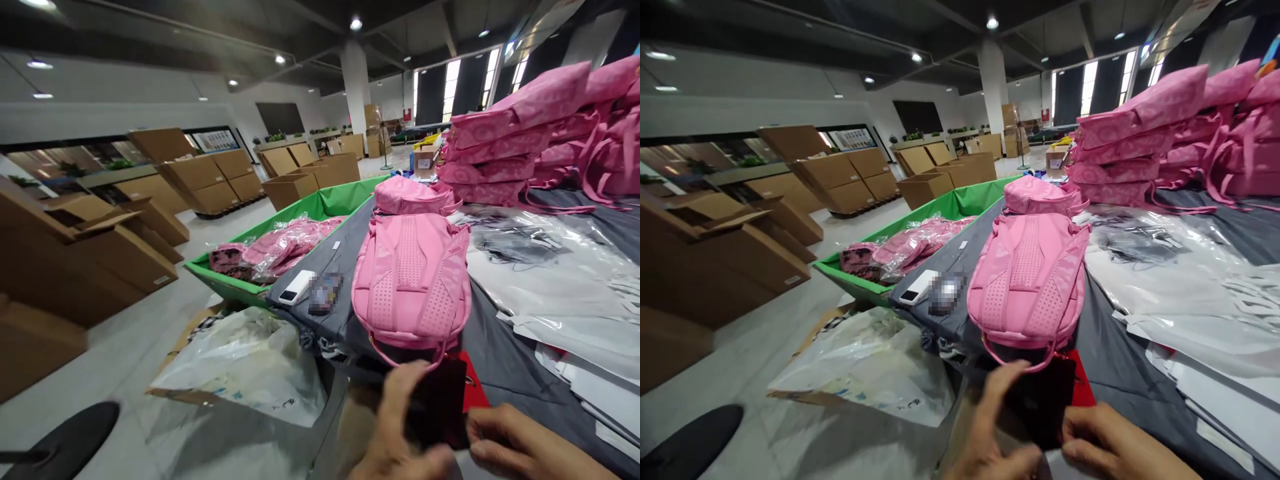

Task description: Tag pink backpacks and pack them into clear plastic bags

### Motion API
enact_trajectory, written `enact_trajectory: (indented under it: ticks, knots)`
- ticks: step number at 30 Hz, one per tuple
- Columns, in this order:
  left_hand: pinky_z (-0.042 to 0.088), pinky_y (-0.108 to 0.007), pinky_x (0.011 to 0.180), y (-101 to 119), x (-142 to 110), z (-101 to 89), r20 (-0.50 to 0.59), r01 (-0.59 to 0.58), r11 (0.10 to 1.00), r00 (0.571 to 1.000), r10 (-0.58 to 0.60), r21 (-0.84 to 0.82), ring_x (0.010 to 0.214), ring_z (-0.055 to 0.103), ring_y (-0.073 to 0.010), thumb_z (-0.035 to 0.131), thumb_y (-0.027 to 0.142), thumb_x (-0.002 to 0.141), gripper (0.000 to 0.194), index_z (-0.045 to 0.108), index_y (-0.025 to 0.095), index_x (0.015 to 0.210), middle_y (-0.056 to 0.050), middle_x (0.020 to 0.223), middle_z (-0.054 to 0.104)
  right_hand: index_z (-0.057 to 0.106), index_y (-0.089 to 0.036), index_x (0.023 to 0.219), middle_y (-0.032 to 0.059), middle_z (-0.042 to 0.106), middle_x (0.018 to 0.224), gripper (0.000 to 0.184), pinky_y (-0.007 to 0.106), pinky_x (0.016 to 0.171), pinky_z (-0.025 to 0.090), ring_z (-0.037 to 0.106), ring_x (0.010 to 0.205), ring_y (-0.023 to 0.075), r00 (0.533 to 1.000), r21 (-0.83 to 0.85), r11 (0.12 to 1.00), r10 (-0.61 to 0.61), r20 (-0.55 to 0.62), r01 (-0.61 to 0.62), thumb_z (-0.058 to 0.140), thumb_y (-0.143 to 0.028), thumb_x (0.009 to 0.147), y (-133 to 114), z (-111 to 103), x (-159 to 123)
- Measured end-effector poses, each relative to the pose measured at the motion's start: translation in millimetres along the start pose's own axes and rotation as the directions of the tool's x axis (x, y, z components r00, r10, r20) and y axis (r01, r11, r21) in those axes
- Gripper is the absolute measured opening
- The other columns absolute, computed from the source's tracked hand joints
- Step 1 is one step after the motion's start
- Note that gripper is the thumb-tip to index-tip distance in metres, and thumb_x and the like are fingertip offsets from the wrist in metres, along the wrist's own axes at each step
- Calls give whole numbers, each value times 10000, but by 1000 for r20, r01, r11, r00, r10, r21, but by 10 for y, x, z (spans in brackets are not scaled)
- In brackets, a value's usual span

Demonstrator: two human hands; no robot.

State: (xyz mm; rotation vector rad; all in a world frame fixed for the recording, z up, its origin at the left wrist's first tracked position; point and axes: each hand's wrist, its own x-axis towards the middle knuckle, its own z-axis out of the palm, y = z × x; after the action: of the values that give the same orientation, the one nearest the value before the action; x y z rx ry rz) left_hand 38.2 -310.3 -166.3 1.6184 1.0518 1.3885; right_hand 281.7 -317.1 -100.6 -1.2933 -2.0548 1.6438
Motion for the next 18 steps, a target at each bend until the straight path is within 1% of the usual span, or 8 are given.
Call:
enact_trajectory:
  ticks: [1, 3, 5, 8, 12, 15, 17, 18]
  knots:
    - [344, -521, 1184, 31, -34, 102, 218, -41, 999, 975, 46, -25, 1316, 520, -357, 857, 523, 665, 877, 535, 235, 1428, -149, 1392, 595, 469, -197, 776, -22, 442, 765, 479, 219, 633, 319, 384, 715, 134, 1000, 26, 999, -22, -9, 22, 499, -645, 941, -35, -4, 79]
    - [461, -490, 1077, 92, -39, 318, 366, 29, 996, 931, 4, -86, 1167, 613, -323, 830, 605, 678, 878, 553, 220, 1418, -149, 1293, 663, 469, -189, 742, -23, 413, 736, 526, 232, 609, 305, 360, 684, 129, 998, 61, 997, -35, -59, 38, 494, -682, 923, -41, -28, 182]
    - [540, -391, 909, 154, 16, 470, 296, 151, 981, 949, -109, -125, 986, 662, -255, 742, 625, 782, 680, 646, 213, 1314, -124, 1158, 716, 523, -178, 742, -17, 434, 724, 569, 238, 600, 315, 376, 669, 131, 994, 98, 995, -22, -106, 33, 505, -727, 892, 23, -84, 170]
    - [518, -316, 806, 237, 105, 530, 257, 200, 969, 953, -158, -143, 840, 662, -202, 659, 570, 885, 420, 784, 201, 1041, -87, 926, 752, 649, -179, 934, 13, 557, 765, 682, 246, 599, 390, 484, 674, 163, 987, 232, 971, -24, -159, 61, 577, -832, 752, 175, -197, -32]
    - [487, -274, 714, 283, 112, 536, 145, 303, 939, 949, -281, -164, 773, 648, -181, 664, 533, 897, 387, 799, 171, 921, -75, 822, 730, 717, -194, 1083, 112, 719, 987, 848, 334, 717, 562, 674, 850, 310, 949, 259, 963, 12, -316, 74, 706, -851, 547, 358, -189, -246]
    - [485, -266, 693, 272, 66, 581, 150, 279, 948, 955, -257, -151, 753, 630, -170, 638, 537, 915, 400, 791, 169, 899, -64, 794, 710, 775, -189, 873, 130, 754, 900, 627, 358, 786, 600, 711, 875, 342, 761, 280, 960, 197, -618, -22, 794, -725, 547, 509, 16, -198]
    - [515, -297, 787, 236, 57, 586, 151, 128, 988, 982, -115, -82, 863, 649, -193, 596, 548, 939, 404, 782, 189, 952, -81, 916, 730, 772, -190, 804, 121, 754, 838, 555, 344, 774, 608, 722, 854, 330, 625, 403, 915, 314, -715, 1, 773, -710, 611, 639, 161, -172]
    - [521, -331, 860, 203, 69, 570, 123, 31, 999, 992, -29, -15, 961, 650, -216, 574, 561, 947, 419, 766, 197, 1027, -100, 1028, 728, 773, -190, 822, 112, 752, 823, 554, 333, 730, 612, 723, 824, 318, 597, 459, 888, 357, -718, 20, 740, -719, 661, 712, 206, -192]
